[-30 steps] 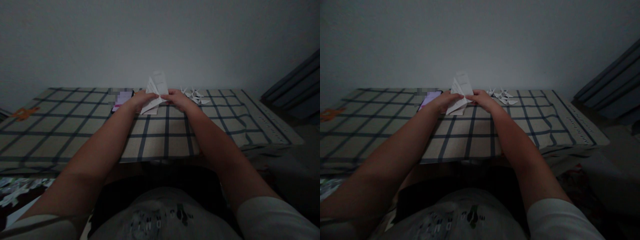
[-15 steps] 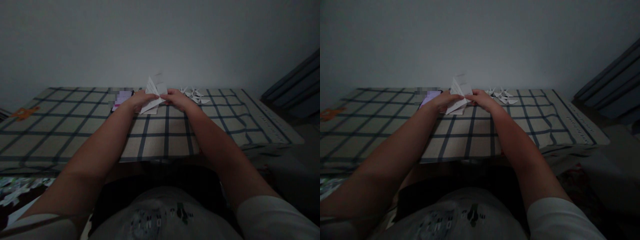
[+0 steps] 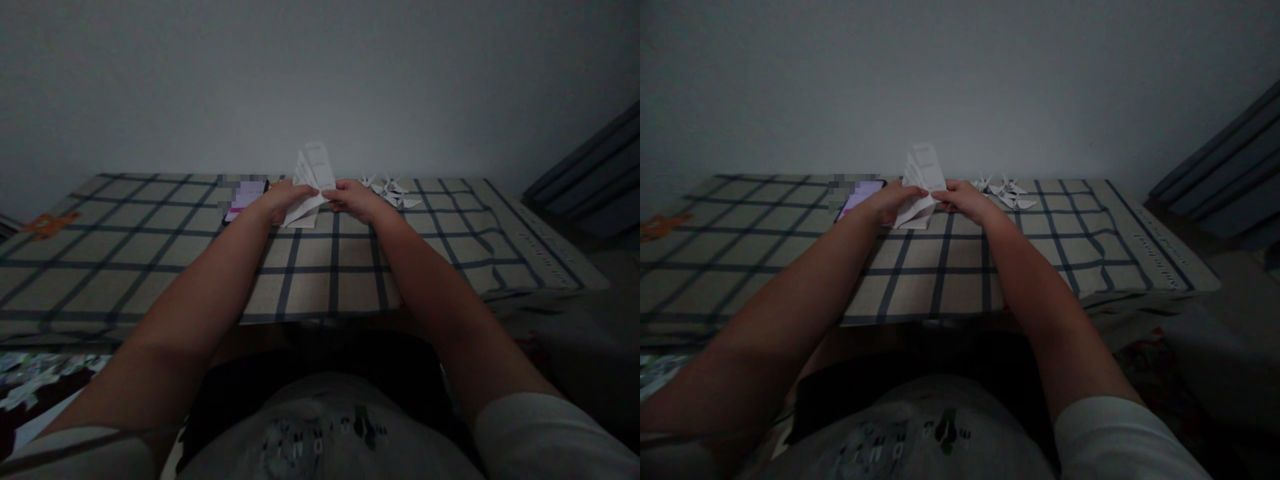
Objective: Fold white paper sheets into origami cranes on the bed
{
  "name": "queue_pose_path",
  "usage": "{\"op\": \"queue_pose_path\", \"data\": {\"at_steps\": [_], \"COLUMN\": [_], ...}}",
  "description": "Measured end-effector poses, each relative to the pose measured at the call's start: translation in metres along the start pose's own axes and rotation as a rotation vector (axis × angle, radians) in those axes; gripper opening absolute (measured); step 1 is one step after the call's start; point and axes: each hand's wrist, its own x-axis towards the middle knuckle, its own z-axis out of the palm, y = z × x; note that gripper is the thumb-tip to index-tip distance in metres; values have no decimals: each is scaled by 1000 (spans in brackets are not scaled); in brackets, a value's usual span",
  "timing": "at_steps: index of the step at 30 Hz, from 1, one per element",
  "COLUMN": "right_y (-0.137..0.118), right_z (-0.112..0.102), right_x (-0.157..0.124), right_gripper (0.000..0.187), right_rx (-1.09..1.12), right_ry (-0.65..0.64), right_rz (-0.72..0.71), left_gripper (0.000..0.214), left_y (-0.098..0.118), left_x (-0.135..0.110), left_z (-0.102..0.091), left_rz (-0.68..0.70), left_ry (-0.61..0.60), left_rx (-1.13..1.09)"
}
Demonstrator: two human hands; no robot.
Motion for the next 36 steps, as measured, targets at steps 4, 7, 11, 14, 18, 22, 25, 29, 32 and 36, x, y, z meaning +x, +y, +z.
{"op": "queue_pose_path", "data": {"at_steps": [4, 7, 11, 14, 18, 22, 25, 29, 32, 36], "right_y": [1, 1, 0, -2, -5, -7, -7, -9, -10, -10], "right_z": [0, -1, -1, 0, 2, 3, 3, 6, 8, 11], "right_x": [1, 1, 0, -1, -2, -3, -3, -4, -4, -4], "right_gripper": [27, 30, 31, 30, 28, 24, 20, 19, 19, 17], "right_rx": [35, 61, 61, 79, 90, 72, 54, 21, -15, -36], "right_ry": [-1, 15, 10, 6, 21, 24, 6, 19, 46, 71], "right_rz": [32, 42, 41, 39, 59, 70, 61, 40, 24, -7], "left_gripper": [44, 49, 53, 54, 56, 57, 54, 47, 43, 44], "left_y": [1, -1, -4, -6, -6, -4, -2, -2, -3, -4], "left_x": [0, 2, 4, 5, 5, 2, 0, 0, 2, 4], "left_z": [0, -2, -6, -8, -10, -8, -6, -2, -1, 0], "left_rz": [0, 10, 22, 49, 69, 34, 22, 21, 5, -17], "left_ry": [34, 37, 28, -25, -77, -55, -46, -28, -15, 8], "left_rx": [63, 97, 112, 105, 112, 144, 128, 68, 26, 17]}}
